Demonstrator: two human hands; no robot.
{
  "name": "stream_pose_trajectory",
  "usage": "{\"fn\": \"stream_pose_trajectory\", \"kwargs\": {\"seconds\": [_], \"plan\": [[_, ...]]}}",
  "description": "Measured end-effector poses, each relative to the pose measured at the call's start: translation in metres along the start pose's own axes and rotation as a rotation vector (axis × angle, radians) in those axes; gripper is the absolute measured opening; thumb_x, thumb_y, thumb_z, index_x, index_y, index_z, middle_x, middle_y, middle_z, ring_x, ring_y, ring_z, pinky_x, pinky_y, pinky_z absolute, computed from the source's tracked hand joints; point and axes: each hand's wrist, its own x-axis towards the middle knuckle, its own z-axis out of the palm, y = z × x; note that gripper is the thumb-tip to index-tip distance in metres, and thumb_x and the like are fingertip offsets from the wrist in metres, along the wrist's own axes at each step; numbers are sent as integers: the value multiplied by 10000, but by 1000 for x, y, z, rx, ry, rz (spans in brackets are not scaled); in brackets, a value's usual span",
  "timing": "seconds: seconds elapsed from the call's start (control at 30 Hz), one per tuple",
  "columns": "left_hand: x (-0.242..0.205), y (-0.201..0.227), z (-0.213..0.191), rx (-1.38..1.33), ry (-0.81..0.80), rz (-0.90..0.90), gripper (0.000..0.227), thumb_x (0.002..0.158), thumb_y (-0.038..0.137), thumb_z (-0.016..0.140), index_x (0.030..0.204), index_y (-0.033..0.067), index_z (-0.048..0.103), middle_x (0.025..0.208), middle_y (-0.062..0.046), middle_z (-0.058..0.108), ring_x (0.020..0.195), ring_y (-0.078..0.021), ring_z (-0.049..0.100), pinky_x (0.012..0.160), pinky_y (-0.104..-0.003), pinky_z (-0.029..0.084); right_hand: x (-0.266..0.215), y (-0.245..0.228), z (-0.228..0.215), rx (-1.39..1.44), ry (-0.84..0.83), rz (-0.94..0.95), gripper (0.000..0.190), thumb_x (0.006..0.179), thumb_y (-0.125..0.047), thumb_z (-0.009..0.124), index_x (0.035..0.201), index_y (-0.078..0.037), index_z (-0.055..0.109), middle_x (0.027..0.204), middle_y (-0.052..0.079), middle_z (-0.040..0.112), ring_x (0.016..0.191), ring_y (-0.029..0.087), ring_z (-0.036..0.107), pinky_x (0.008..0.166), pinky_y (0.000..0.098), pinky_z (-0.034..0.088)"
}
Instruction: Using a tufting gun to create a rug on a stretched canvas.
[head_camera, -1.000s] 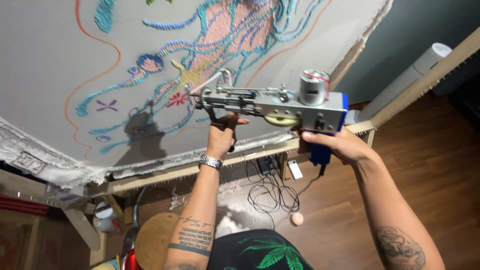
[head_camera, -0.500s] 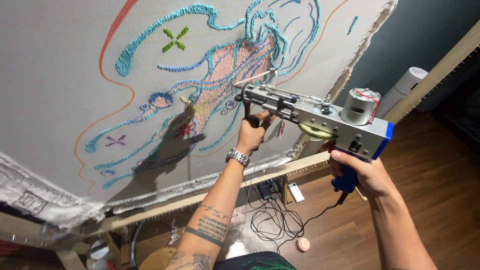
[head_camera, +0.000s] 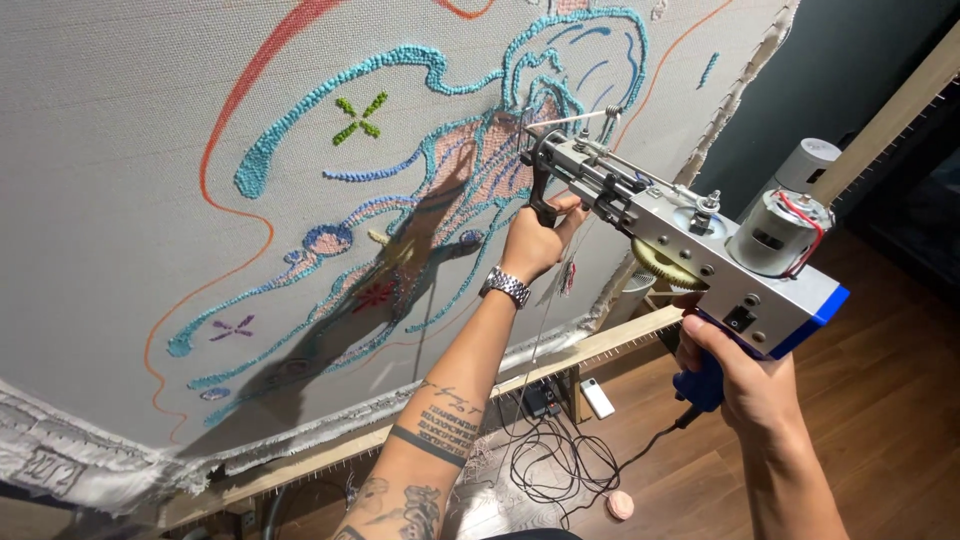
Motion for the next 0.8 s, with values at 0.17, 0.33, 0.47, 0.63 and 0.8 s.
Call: {"fn": "stream_pose_trajectory", "kwargs": {"seconds": [0.17, 0.33, 0.47, 0.63, 0.8], "plan": [[8, -11, -5, 82, 6, 30, 177, 768, 199, 631, 853, 51, 680, 769, -21, 683, 535, -129, 575, 535, -248, 465, 6, 6, 9, -35, 9, -21, 82, 781, -59, 589, 828, -45, 523, 570, 41, 481, 458, 127, 460, 416, 227, 394], [12, -18, -9, 43, 10, 76, 175, 761, 172, 637, 813, 9, 672, 807, -30, 699, 671, -139, 641, 643, -245, 500, 8, 16, 13, -7, 31, 25, 73, 786, -57, 594, 826, -45, 534, 576, 50, 492, 480, 140, 467, 443, 240, 402], [15, -24, -11, 21, -3, 60, 171, 767, 169, 637, 838, 17, 675, 818, -20, 694, 683, -132, 634, 655, -245, 499, 9, 17, 18, -26, 76, 64, 124, 775, -61, 597, 886, -16, 564, 579, 52, 487, 472, 146, 464, 429, 245, 389], [20, -29, -12, 3, -2, 65, 176, 770, 176, 638, 843, 21, 679, 835, -25, 699, 716, -132, 647, 673, -247, 507, 13, 21, 20, 22, 31, -3, 104, 777, -35, 588, 873, -27, 546, 595, 53, 500, 472, 136, 468, 425, 243, 411], [23, -28, -16, 9, -20, 47, 210, 769, 177, 636, 878, 1, 673, 919, -54, 703, 786, -150, 672, 711, -251, 531, 13, 20, 26, -32, 87, 56, 115, 780, -48, 583, 886, -12, 555, 592, 58, 487, 478, 148, 459, 440, 239, 387]]}}
